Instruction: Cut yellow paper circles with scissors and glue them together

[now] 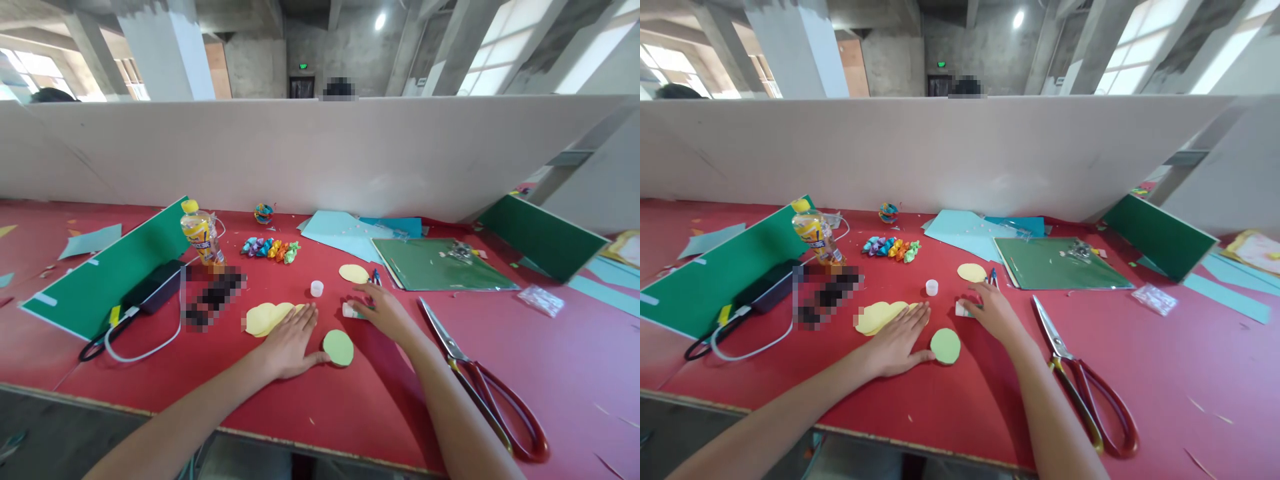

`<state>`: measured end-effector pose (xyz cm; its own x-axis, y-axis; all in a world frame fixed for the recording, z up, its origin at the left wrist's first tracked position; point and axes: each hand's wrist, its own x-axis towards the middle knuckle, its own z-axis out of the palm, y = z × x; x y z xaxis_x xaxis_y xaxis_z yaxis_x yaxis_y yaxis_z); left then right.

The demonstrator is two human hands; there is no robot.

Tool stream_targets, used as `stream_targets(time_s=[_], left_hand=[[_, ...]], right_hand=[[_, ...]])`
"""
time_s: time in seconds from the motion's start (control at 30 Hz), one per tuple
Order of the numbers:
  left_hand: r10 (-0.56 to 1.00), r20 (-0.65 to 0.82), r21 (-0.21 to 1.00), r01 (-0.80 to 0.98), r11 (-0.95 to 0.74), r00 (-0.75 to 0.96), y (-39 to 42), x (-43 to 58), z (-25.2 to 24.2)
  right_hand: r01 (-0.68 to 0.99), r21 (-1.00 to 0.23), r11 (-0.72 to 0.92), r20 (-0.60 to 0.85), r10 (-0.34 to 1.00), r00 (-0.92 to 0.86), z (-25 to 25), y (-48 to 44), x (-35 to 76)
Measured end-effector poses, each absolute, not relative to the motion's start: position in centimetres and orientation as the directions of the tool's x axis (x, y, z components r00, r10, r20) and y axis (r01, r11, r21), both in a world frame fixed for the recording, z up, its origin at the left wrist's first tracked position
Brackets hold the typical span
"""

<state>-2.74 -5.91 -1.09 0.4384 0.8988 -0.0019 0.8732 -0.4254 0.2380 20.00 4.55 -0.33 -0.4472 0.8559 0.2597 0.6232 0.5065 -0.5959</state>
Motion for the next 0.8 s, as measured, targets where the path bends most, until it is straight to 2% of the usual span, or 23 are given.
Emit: stream_targets(time_s=[0.07, 0.17, 0.27, 0.33, 0.4, 0.47, 0.53, 0.63, 0.8], left_hand=[[0.903, 0.042, 0.219, 0.878, -0.425, 0.427, -6.1, -2.6, -1.0], [0.913, 0.15, 0.195, 0.894, -0.403, 0.378, -6.4, -2.7, -0.3], [0.913, 0.194, 0.203, 0.896, -0.395, 0.358, -6.6, -2.6, 0.0], [0.896, 0.191, 0.221, 0.872, -0.437, 0.401, -6.6, -2.4, 0.0], [0.872, 0.178, 0.252, 0.835, -0.489, 0.457, -6.4, -2.1, -0.2], [0.836, 0.158, 0.279, 0.788, -0.548, 0.525, -6.1, -1.8, -0.3], [0.803, 0.159, 0.282, 0.753, -0.594, 0.574, -5.8, -1.5, -0.2], [0.81, 0.207, 0.251, 0.771, -0.585, 0.548, -5.7, -1.3, -0.1], [0.819, 0.21, 0.21, 0.794, -0.571, 0.534, -6.0, -1.3, -0.7]], right_hand=[[0.627, -0.564, 0.537, 0.177, 0.82, -0.544, -0.3, 4.4, 20.4], [0.659, -0.519, 0.544, 0.102, 0.805, -0.584, -0.2, 4.4, 21.1], [0.633, -0.569, 0.525, 0.157, 0.825, -0.544, 0.3, 4.3, 21.3], [0.482, -0.738, 0.472, 0.285, 0.866, -0.412, 0.9, 4.0, 21.0], [0.129, -0.914, 0.384, 0.356, 0.914, -0.196, 1.7, 3.7, 20.6], [-0.278, -0.924, 0.263, 0.288, 0.956, -0.054, 2.3, 3.4, 20.1], [-0.526, -0.836, 0.155, 0.197, 0.98, -0.024, 2.6, 3.2, 19.8], [-0.641, -0.762, 0.093, 0.165, 0.985, -0.053, 2.5, 2.9, 19.1], [-0.535, -0.838, 0.11, 0.208, 0.97, -0.126, 1.2, 2.2, 16.6]])
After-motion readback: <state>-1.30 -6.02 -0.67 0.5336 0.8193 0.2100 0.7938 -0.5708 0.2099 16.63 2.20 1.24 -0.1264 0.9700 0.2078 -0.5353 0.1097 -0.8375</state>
